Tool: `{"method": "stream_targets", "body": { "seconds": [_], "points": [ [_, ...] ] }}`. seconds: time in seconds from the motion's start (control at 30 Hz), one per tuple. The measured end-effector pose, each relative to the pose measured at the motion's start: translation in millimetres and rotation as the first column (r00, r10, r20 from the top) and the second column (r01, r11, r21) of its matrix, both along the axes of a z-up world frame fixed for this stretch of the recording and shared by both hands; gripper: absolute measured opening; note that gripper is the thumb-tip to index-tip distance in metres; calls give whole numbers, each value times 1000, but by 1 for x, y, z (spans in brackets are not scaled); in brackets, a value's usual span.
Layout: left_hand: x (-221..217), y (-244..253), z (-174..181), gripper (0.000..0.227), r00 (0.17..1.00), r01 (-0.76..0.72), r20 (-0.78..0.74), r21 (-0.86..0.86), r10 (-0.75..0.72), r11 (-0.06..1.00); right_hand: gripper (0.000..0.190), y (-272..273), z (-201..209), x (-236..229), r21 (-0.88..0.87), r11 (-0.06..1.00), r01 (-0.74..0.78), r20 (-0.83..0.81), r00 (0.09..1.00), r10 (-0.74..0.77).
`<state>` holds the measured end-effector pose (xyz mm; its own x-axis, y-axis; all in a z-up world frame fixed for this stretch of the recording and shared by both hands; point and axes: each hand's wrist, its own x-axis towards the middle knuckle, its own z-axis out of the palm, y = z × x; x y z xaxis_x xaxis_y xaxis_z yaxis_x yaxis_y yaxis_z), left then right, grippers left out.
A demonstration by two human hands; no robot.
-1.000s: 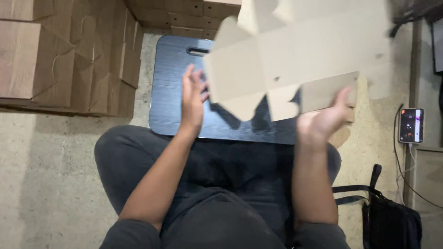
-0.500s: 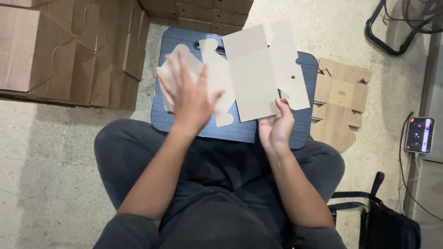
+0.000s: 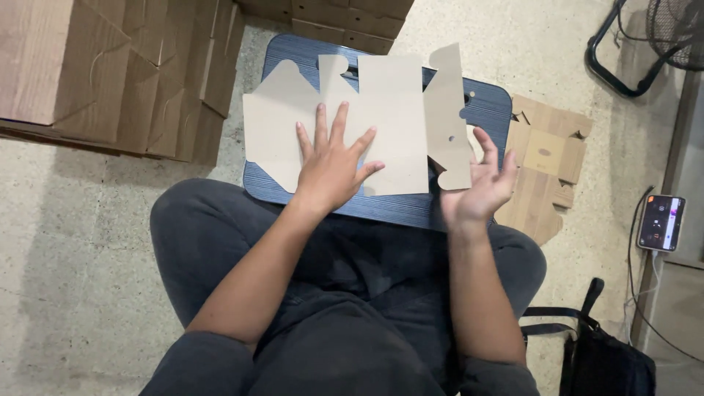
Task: The person assembles a small cardboard box by folding a flat die-cut piece along its creases and tucking the flaps into place. They repeat this process with a second piece, completing two boxes and placing them on a stack nearby.
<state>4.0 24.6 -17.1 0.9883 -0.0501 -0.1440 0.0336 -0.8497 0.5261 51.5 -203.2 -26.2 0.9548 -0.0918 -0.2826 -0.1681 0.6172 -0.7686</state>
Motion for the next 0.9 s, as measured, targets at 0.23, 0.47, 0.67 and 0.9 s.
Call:
{"method": "stream_targets", "body": {
  "seconds": [0.23,0.47,0.67,0.9],
  "points": [
    [-2,-3,-3,61,1000,3,8,20,-3,1000,62,-6,1,6,-312,899,-307,-1,946,323],
    [-1,-10,7,53,994,5,111,-61,2,998,55,31,18,-8,-966,250,-66,129,717,685],
    [5,-19,-8,53,987,85,133,4,-85,996,62,40,-10,-12,-976,-217,28,-148,643,751],
    [6,-28,-12,61,988,83,116,141,-100,986,74,36,3,-11,-914,-395,-91,-370,584,723]
  ]
}}
